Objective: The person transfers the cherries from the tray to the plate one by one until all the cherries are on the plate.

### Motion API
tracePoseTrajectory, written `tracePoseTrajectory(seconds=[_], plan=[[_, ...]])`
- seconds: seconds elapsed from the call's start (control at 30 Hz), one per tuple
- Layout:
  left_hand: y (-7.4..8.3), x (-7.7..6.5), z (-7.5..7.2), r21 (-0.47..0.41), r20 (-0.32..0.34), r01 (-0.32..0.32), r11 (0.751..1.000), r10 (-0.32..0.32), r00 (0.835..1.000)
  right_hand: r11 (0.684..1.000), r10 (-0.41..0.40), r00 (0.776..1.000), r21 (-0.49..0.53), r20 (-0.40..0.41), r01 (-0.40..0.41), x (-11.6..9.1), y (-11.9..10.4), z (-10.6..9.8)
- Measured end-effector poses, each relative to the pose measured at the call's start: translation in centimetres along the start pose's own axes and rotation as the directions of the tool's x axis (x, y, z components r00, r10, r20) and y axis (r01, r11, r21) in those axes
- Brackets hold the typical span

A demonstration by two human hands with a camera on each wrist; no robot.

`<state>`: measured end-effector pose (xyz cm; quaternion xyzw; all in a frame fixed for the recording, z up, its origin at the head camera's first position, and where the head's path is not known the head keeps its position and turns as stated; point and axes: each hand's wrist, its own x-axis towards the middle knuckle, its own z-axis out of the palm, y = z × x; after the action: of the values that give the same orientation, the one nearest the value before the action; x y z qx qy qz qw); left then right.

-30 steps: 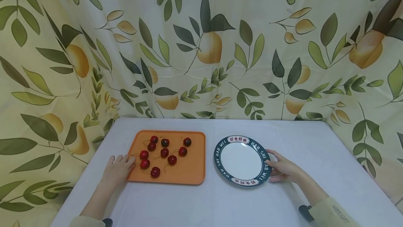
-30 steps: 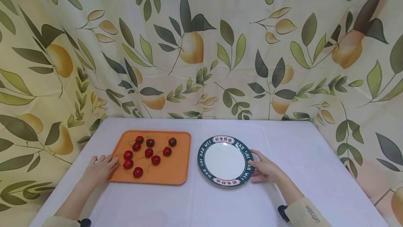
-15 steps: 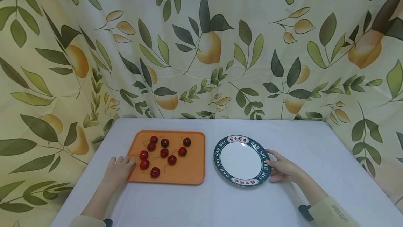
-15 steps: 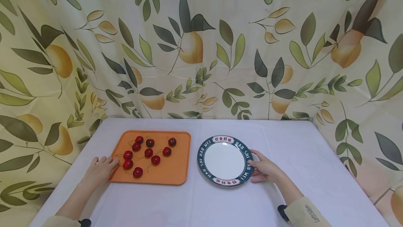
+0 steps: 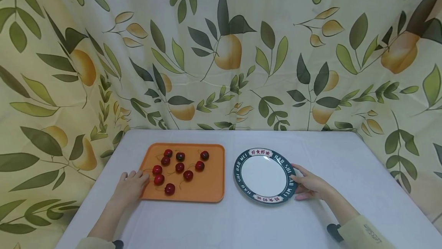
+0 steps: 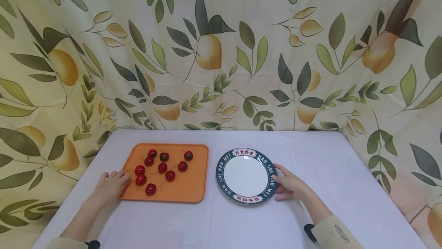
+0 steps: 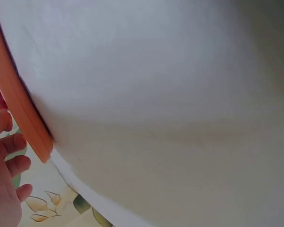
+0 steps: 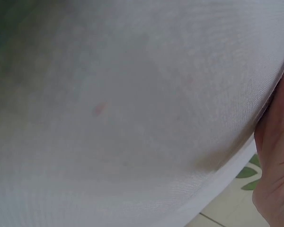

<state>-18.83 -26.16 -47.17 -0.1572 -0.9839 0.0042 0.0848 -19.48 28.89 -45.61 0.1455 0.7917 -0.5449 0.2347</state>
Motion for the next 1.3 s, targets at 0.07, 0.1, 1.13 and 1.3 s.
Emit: tracePoseTrajectory(seconds=[0.07,0.1,1.13,1.3], plan=[[0.0,0.1,-0.2,-0.023,0.016,0.015,1.000,-0.014,1.000,1.000,0.001,1.000,0.000,-0.004,-0.001,-0.1,0.0,0.0],[0.0,0.2,-0.3,-0.032,0.025,0.020,0.999,-0.019,0.999,1.000,0.001,1.000,-0.001,-0.006,-0.001,-0.1,0.0,0.0],[8.0,10.3,-3.1,-0.135,-0.068,-0.179,0.975,0.171,0.983,1.000,0.012,1.000,-0.022,-0.023,-0.012,0.2,0.3,-0.1],[10.8,12.2,-3.2,-0.132,-0.040,-0.220,0.967,0.216,0.976,1.000,0.019,1.000,-0.024,-0.024,-0.020,0.2,0.2,-0.1]])
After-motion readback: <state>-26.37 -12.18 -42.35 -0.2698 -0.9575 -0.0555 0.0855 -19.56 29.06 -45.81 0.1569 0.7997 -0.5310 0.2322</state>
